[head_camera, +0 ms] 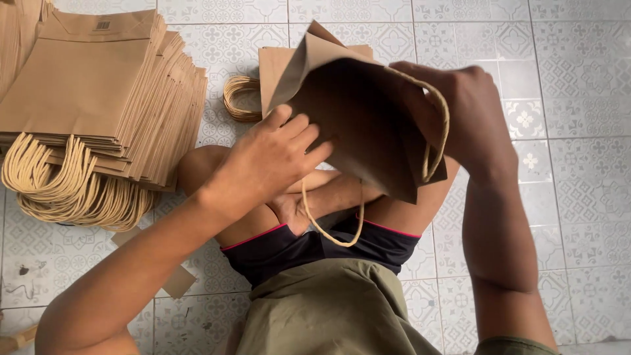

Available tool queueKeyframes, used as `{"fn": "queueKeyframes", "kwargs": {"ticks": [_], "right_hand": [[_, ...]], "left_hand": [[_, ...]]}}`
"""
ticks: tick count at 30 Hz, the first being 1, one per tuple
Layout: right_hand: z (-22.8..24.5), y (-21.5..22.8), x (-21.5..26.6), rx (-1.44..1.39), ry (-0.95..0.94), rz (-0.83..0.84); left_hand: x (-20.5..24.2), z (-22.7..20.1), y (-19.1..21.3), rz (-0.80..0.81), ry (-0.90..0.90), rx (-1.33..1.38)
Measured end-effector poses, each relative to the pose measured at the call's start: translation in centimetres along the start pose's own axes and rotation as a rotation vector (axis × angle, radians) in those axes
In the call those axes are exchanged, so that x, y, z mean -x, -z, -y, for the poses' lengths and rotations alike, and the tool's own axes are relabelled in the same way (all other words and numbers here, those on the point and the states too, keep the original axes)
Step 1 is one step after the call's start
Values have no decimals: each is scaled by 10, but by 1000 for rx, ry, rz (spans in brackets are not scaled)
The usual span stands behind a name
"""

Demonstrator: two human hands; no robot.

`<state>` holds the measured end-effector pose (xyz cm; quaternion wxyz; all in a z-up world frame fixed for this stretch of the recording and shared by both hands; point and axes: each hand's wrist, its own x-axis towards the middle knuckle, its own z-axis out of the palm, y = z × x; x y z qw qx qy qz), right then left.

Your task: The person is shaping and folding paper bags from a large stack on the floor.

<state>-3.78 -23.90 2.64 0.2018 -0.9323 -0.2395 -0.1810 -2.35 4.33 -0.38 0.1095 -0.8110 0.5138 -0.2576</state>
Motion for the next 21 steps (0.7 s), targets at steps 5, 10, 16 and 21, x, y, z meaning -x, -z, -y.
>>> {"fn": "queueKeyframes", "kwargs": {"ticks": [5, 10, 16, 21], "right_hand": [[2, 5, -8, -25, -96, 50], [-6, 9, -5, -44, -64, 67], [-2, 13, -3, -106, -114, 100], [-5, 7, -10, -111, -40, 87]], "left_hand": [[6, -9, -5, 63, -6, 37], [11, -11, 8, 117, -20, 182], [17, -9, 23, 169, -50, 162], [23, -4, 21, 213, -34, 115]]}}
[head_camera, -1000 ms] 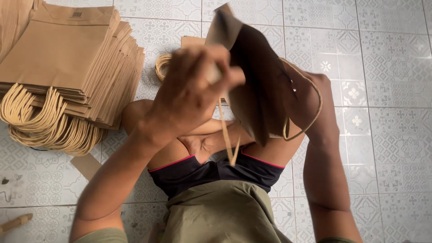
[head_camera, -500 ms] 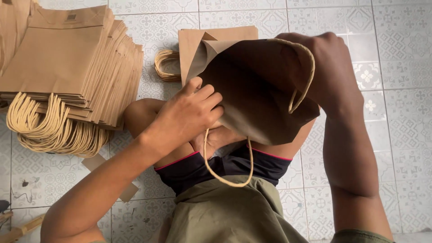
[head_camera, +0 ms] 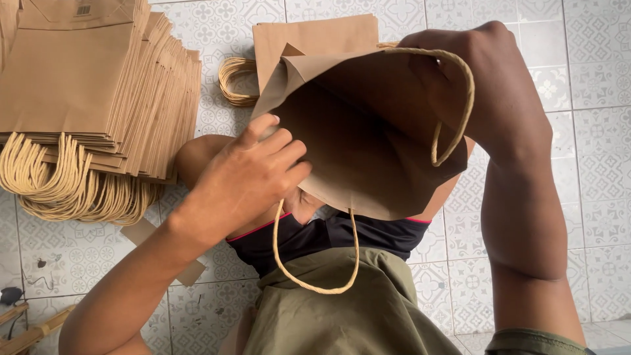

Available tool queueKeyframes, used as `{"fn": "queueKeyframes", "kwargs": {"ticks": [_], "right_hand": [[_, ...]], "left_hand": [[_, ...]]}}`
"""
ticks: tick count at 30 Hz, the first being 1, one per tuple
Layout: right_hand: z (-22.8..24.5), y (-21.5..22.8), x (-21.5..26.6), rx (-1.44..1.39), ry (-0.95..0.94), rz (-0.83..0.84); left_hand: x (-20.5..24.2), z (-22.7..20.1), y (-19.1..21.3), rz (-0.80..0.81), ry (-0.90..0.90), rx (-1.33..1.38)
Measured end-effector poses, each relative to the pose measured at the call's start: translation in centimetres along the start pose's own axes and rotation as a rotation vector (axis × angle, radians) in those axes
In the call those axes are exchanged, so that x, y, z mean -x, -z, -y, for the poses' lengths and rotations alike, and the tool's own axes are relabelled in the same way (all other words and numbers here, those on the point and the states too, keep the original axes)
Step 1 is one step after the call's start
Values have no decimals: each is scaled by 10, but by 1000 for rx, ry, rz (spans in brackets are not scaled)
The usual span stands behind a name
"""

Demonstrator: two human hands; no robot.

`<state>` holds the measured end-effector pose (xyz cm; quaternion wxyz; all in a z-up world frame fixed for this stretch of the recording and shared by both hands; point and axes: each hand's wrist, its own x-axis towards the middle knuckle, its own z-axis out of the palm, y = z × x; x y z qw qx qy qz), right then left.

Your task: The person is shaping and folding paper bags from a large stack on the floor.

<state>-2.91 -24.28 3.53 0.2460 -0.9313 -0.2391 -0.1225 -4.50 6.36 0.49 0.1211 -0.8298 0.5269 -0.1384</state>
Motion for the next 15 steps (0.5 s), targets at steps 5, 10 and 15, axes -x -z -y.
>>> {"fn": "queueKeyframes", "kwargs": {"ticks": [5, 10, 15], "right_hand": [[-4, -16, -2, 7, 75, 9], [17, -45, 2, 91, 225, -81], [13, -77, 15, 113, 408, -257]], "left_hand": [[0, 7, -16, -130, 46, -45], [16, 27, -85, -559, 259, -234], [40, 63, -97, -810, 615, 923]]}}
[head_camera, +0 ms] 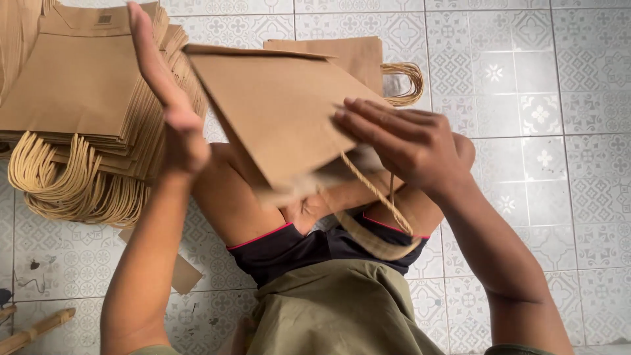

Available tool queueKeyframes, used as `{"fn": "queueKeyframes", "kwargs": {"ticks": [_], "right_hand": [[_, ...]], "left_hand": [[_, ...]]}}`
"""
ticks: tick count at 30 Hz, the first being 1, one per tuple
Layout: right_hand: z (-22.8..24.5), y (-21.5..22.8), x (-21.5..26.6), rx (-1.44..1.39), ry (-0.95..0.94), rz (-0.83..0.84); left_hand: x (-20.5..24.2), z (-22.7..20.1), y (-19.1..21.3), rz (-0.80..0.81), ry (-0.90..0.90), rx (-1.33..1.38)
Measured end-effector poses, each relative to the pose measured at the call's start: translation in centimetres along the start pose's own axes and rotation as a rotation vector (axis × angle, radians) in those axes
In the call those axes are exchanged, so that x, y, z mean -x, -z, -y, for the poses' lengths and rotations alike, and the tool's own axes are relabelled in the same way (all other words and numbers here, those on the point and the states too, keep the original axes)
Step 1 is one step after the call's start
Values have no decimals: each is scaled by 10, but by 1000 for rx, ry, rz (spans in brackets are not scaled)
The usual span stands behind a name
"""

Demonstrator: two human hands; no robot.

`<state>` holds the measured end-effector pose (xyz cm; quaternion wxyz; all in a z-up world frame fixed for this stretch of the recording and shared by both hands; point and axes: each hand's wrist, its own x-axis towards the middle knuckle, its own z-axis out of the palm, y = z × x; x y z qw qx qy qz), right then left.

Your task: The person is shaping and folding paper bags from a large stack on the floor.

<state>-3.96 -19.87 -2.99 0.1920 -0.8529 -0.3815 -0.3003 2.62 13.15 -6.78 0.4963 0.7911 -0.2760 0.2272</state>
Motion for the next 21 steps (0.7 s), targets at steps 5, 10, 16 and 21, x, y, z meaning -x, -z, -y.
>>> {"fn": "queueKeyframes", "kwargs": {"ticks": [5, 10, 16, 21], "right_hand": [[-4, -21, 19, -96, 169, -53], [3, -44, 39, -122, 298, 25], [13, -52, 37, -236, 362, -129], [-19, -75, 69, -137, 112, -82]], "left_hand": [[-8, 65, 25, 100, 502, 55], [5, 95, 42, 355, 1007, 746], [78, 192, 21, 667, 1096, 699], [80, 157, 17, 469, 995, 787]]}}
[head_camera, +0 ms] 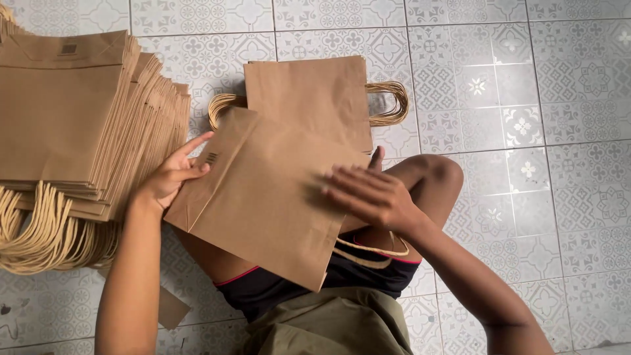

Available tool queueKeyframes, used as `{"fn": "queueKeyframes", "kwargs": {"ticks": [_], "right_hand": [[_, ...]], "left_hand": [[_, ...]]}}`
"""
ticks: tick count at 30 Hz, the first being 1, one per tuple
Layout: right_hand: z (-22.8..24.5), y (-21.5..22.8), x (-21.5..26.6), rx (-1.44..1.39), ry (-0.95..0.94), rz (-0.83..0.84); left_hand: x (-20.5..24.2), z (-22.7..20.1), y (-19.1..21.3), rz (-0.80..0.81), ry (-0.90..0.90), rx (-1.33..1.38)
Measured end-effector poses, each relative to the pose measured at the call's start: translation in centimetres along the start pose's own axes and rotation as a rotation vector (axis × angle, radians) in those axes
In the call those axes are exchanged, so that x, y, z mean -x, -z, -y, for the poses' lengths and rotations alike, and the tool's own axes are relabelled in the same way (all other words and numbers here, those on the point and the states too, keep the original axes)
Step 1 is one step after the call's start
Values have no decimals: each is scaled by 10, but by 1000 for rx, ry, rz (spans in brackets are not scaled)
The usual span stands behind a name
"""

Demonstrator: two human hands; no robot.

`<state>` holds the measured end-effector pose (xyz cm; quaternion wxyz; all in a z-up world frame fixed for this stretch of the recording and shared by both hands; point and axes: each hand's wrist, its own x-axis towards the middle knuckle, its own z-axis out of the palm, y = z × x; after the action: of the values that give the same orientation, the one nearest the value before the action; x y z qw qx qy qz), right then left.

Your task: The person is shaping and folding paper bags from a large stack on the floor.

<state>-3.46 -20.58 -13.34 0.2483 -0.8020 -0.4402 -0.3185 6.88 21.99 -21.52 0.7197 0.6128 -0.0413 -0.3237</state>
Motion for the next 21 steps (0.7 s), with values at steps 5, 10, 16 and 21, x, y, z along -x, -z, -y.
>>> {"fn": "queueKeyframes", "kwargs": {"ticks": [5, 10, 16, 21], "right_hand": [[-24, -28, 38, -330, -775, 96], [-27, -74, 93, -773, -1329, 255], [-16, -72, 121, -1451, -1444, 237], [-43, -38, 87, -1146, -1280, 317]], "left_hand": [[3, 41, 21, -148, -155, 178], [17, 41, 9, -139, -181, 307], [62, 42, 0, -394, -105, -26], [68, 36, 9, -212, -56, 134]]}}
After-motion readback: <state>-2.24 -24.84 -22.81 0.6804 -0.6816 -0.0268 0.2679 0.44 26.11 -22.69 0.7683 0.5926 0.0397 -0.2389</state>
